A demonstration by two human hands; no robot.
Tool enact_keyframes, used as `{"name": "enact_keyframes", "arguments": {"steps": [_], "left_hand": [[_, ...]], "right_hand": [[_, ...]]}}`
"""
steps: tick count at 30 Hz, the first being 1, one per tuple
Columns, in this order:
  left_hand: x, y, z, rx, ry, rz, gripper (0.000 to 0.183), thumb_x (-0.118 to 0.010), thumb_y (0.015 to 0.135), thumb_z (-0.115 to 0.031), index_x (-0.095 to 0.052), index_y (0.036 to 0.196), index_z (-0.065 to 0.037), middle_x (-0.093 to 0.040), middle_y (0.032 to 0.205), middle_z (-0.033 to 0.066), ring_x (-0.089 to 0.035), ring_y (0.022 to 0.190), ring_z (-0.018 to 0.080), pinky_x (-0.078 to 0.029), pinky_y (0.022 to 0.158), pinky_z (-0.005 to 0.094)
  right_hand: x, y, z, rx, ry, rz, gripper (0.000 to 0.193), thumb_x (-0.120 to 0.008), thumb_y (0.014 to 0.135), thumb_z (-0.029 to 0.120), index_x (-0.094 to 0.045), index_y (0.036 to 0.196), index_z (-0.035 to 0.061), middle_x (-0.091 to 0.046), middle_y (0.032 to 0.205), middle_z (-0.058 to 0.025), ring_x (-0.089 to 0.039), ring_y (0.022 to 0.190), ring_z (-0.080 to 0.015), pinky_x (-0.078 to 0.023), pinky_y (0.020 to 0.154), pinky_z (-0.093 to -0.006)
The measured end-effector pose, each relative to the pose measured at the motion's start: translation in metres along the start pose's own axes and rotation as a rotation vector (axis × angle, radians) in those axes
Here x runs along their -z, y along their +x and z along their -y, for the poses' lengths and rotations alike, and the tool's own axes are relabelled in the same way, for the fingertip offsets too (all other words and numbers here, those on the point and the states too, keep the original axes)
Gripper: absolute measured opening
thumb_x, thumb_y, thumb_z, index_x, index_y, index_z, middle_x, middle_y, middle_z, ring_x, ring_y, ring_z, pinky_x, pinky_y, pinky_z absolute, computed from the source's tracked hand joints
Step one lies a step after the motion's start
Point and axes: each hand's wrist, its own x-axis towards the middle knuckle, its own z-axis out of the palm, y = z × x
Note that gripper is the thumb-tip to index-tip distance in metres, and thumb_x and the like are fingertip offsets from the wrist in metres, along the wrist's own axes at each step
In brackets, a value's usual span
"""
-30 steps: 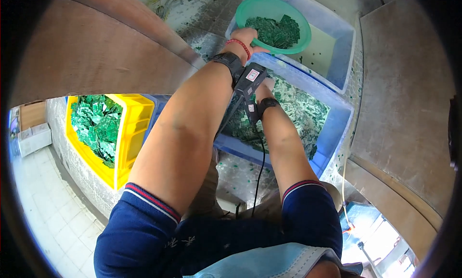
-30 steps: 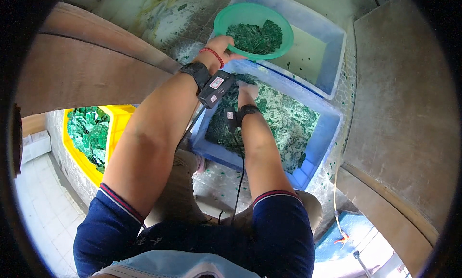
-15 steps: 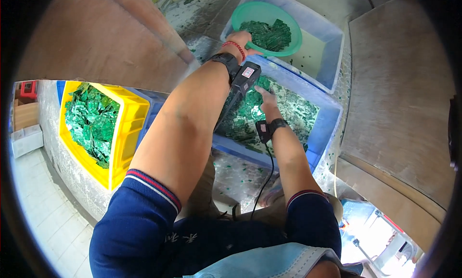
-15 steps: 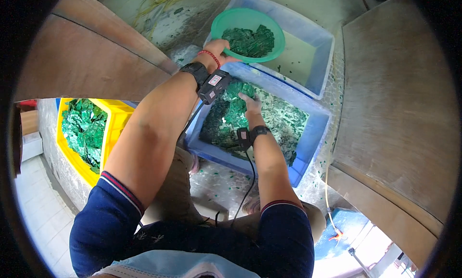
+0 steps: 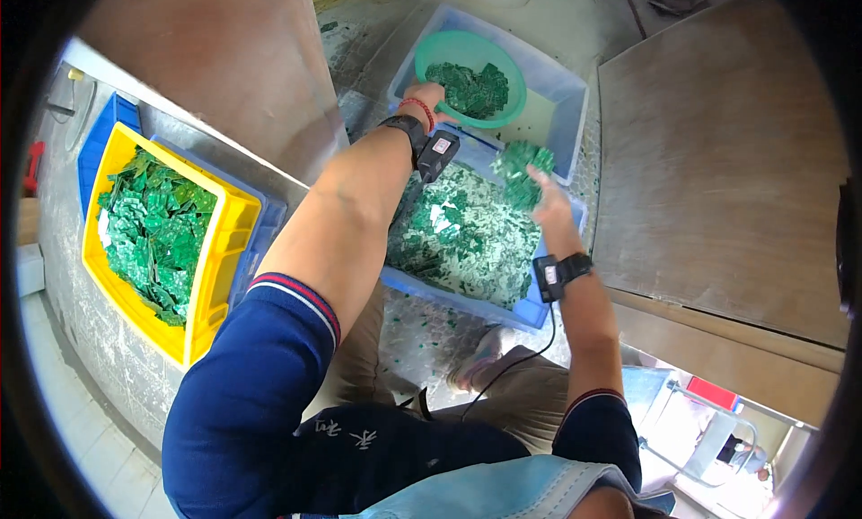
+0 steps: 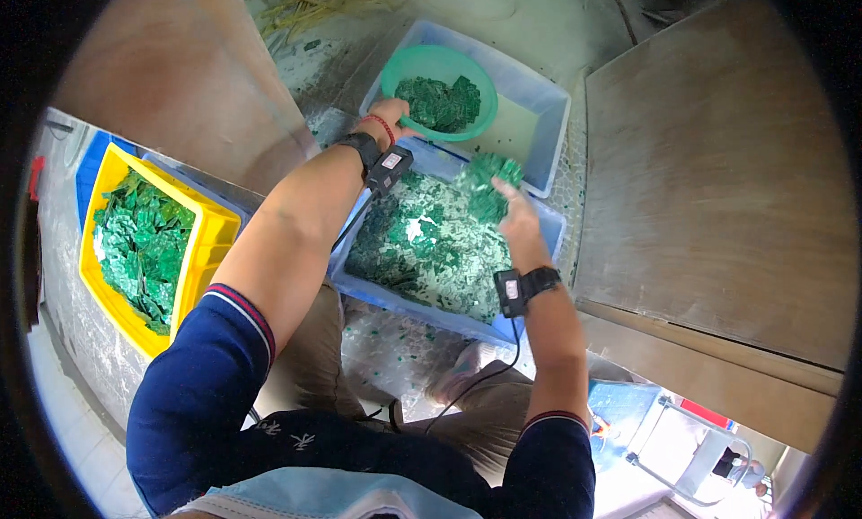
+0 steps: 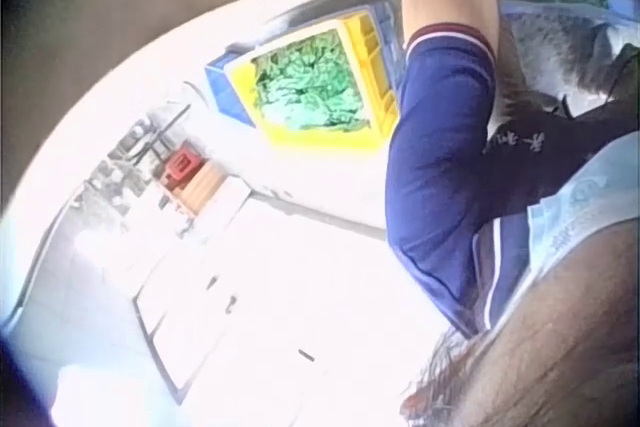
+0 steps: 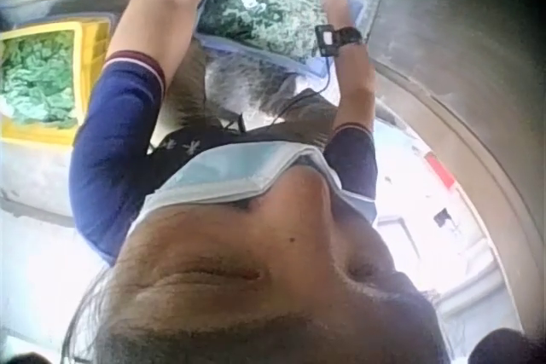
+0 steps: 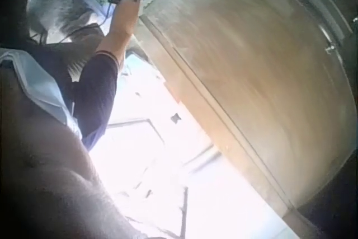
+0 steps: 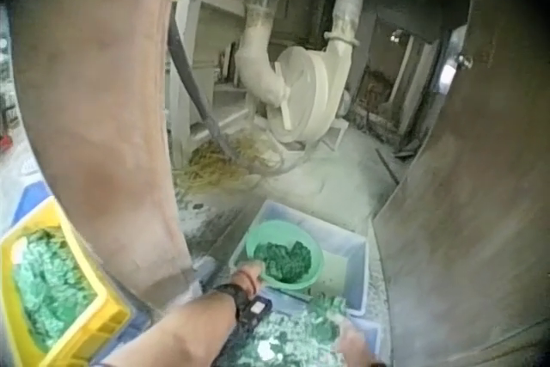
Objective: Sifting and cleaning green plastic fragments using a sieve and an air nozzle.
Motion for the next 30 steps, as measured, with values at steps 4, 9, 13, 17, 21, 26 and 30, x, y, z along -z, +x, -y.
{"name": "enact_keyframes", "arguments": {"steps": [4, 9, 13, 17, 21, 26, 30], "left_hand": [[-0.006, 0.005, -0.008, 0.064, -0.128, 0.028, 0.021, -0.058, 0.073, -0.003, -0.049, 0.09, 0.005, -0.056, 0.089, 0.011, -0.055, 0.09, 0.0239, -0.047, 0.072, 0.0326], [-0.002, 0.005, -0.033, 0.691, -1.717, 0.002, 0.028, -0.054, 0.072, 0.002, -0.042, 0.096, 0.007, -0.05, 0.099, 0.0181, -0.056, 0.088, 0.0292, -0.05, 0.069, 0.0375], [0.008, -0.003, -0.046, 0.789, -1.71, -0.096, 0.027, -0.046, 0.07, 0.005, -0.043, 0.096, 0.006, -0.047, 0.097, 0.023, -0.057, 0.08, 0.0374, -0.052, 0.059, 0.049], [0.006, -0.01, -0.03, 0.371, -1.13, -0.017, 0.028, -0.065, 0.066, -0.003, -0.05, 0.09, 0.003, -0.053, 0.091, 0.017, -0.058, 0.079, 0.0293, -0.053, 0.065, 0.0385], [0.0, -0.011, -0.014, -0.271, -0.466, -0.179, 0.033, -0.079, 0.057, -0.014, -0.056, 0.077, -0.003, -0.059, 0.082, 0.0103, -0.058, 0.076, 0.0222, -0.049, 0.066, 0.0302], [0.012, -0.019, -0.041, -0.485, -0.302, -0.287, 0.042, -0.077, 0.06, -0.033, -0.057, 0.079, -0.001, -0.058, 0.08, 0.0148, -0.057, 0.079, 0.0285, -0.045, 0.068, 0.0369], [0.033, -0.025, -0.098, 0.356, -1.802, 0.404, 0.026, -0.057, 0.074, -0.004, -0.048, 0.099, 0.001, -0.049, 0.106, 0.0166, -0.05, 0.099, 0.0344, -0.047, 0.082, 0.0509]], "right_hand": [[-0.043, 0.022, 0.069, 0.15, -0.169, 0.082, 0.049, -0.07, 0.069, 0.013, -0.049, 0.112, 0.0024, -0.052, 0.111, -0.0127, -0.056, 0.092, -0.0267, -0.048, 0.078, -0.0415], [-0.119, 0.044, 0.094, 0.324, -0.323, 0.116, 0.062, -0.073, 0.069, 0.022, -0.043, 0.118, -0.001, -0.045, 0.12, -0.0181, -0.047, 0.107, -0.0325, -0.044, 0.085, -0.0477], [-0.142, 0.03, 0.1, 0.106, -0.118, -0.116, 0.074, -0.071, 0.071, 0.029, -0.033, 0.126, -0.0036, -0.029, 0.132, -0.0204, -0.033, 0.117, -0.041, -0.038, 0.088, -0.0568], [-0.103, 0.006, 0.084, 0.363, -0.348, -0.007, 0.086, -0.068, 0.073, 0.034, -0.018, 0.134, 0.0027, -0.022, 0.134, -0.0257, -0.025, 0.123, -0.0417, -0.038, 0.088, -0.0563], [-0.067, -0.003, 0.049, 0.202, -0.248, -0.047, 0.078, -0.064, 0.076, 0.035, -0.021, 0.133, 0.0023, -0.024, 0.134, -0.0244, -0.029, 0.121, -0.0407, -0.037, 0.089, -0.056], [-0.05, -0.01, 0.019, 0.117, 0.212, 0.207, 0.063, -0.062, 0.078, 0.03, -0.032, 0.126, 0.0018, -0.029, 0.131, -0.0238, -0.037, 0.116, -0.0398, -0.038, 0.088, -0.0569], [-0.054, -0.029, 0.027, 0.173, 0.473, 0.206, 0.042, -0.056, 0.079, 0.012, -0.039, 0.114, -0.0025, -0.036, 0.121, -0.0202, -0.045, 0.104, -0.0413, -0.049, 0.078, -0.0555]]}}
